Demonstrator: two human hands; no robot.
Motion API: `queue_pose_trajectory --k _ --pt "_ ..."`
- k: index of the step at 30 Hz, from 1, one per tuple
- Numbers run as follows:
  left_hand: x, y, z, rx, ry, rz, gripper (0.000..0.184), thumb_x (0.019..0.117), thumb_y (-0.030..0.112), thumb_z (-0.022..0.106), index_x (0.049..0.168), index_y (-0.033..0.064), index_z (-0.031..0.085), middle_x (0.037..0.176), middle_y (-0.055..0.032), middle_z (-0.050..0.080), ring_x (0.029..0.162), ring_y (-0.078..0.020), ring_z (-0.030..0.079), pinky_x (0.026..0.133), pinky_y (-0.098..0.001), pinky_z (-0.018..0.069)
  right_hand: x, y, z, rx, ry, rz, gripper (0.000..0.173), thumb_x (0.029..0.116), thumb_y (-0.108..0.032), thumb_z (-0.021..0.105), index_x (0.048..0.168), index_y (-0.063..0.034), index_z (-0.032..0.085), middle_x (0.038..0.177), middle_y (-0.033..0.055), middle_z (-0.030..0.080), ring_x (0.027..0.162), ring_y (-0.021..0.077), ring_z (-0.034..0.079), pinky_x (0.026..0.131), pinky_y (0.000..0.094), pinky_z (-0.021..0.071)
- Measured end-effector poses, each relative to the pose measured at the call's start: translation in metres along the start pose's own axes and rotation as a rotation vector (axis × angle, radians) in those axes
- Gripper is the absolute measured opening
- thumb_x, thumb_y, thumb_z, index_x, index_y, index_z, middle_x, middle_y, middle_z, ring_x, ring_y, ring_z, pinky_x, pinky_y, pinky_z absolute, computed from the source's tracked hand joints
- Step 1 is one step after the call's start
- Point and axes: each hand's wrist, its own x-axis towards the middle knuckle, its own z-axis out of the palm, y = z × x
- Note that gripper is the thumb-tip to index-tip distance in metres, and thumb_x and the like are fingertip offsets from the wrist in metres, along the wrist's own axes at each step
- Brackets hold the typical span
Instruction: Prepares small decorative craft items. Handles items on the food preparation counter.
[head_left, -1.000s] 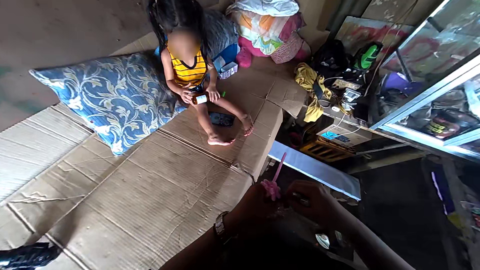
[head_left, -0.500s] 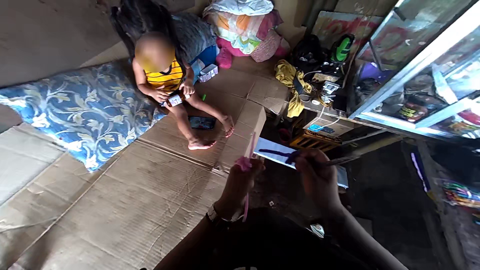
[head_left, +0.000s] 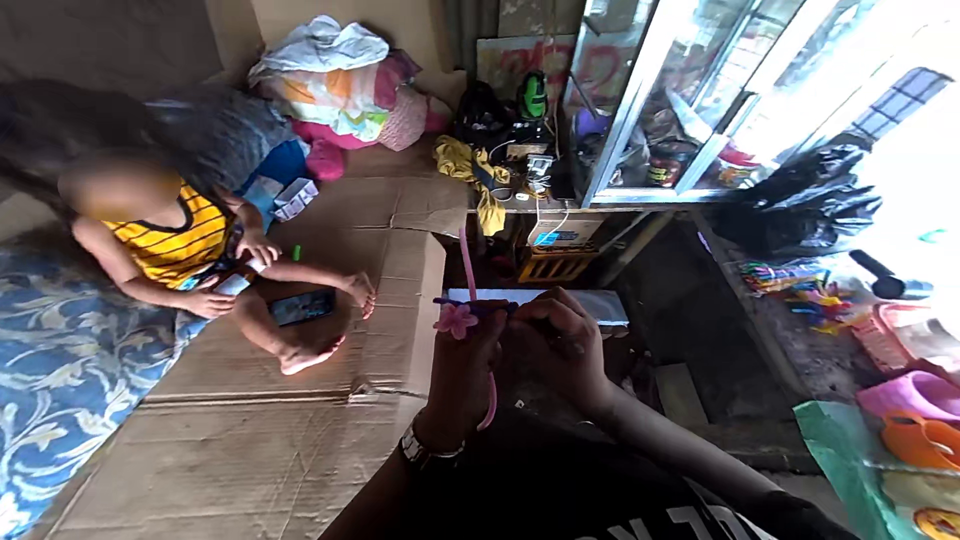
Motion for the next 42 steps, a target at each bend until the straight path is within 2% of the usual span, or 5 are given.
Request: queue_pose_trajectory --k 15,28,32,37,42 --pt "0.024 -0.026 0.048 0.099 -0.360 -0.202 0.023 0.0909 -0.001 0.053 0.085 0.0182 0.064 0.053 0.0110 0.048 0.042 0.0018 0.041 0.043 -0.0148 0.0380 -0.003 -0.010 -0.090 -0.127 -0.078 0.106 0.011 0.0879 0.002 0.067 0.098 0.0063 0.071 0.095 0.0159 0.070 0.083 0.0115 0.066 0.076 0.0198 0.0546" --pt "0.033 -0.073 0.121 0.261 -0.712 -0.086 0.024 0.0782 -0.005 0.075 0.093 0.0134 0.070 0.082 0.0080 0.073 0.064 0.0011 0.063 0.057 -0.0161 0.0528 -0.030 -0.038 -0.186 -0.381 -0.108 0.213 0.008 0.0837 0.002 0.071 0.088 0.0067 0.068 0.083 0.0173 0.066 0.075 0.0194 0.063 0.070 0.0275 0.0520" --pt "0.024 -0.087 0.150 0.216 -0.778 -0.288 0.020 0.0860 -0.005 0.064 0.088 0.0142 0.069 0.066 0.0070 0.064 0.048 0.0017 0.049 0.046 -0.0147 0.0419 -0.054 -0.035 -0.216 -0.400 -0.018 0.254 0.010 0.0891 0.000 0.070 0.097 0.0057 0.070 0.090 0.0157 0.069 0.083 0.0166 0.066 0.078 0.0267 0.0545" --pt "0.013 -0.106 0.164 0.106 -0.867 -0.586 0.029 0.0939 -0.006 0.048 0.086 0.0147 0.066 0.054 0.0083 0.052 0.044 0.0016 0.044 0.045 -0.0146 0.0393 -0.097 -0.025 -0.218 -0.474 0.151 0.212 0.012 0.0884 0.001 0.069 0.100 0.0052 0.069 0.100 0.0180 0.068 0.093 0.0194 0.066 0.084 0.0262 0.0549" --pt "0.009 -0.106 0.152 0.256 -1.012 -0.439 0.021 0.0865 -0.007 0.063 0.090 0.0129 0.069 0.065 0.0075 0.063 0.048 0.0020 0.047 0.047 -0.0148 0.0401 -0.118 -0.054 -0.191 -0.541 0.256 0.397 0.010 0.0906 -0.004 0.068 0.098 0.0039 0.069 0.094 0.0157 0.066 0.085 0.0172 0.064 0.078 0.0256 0.0536"
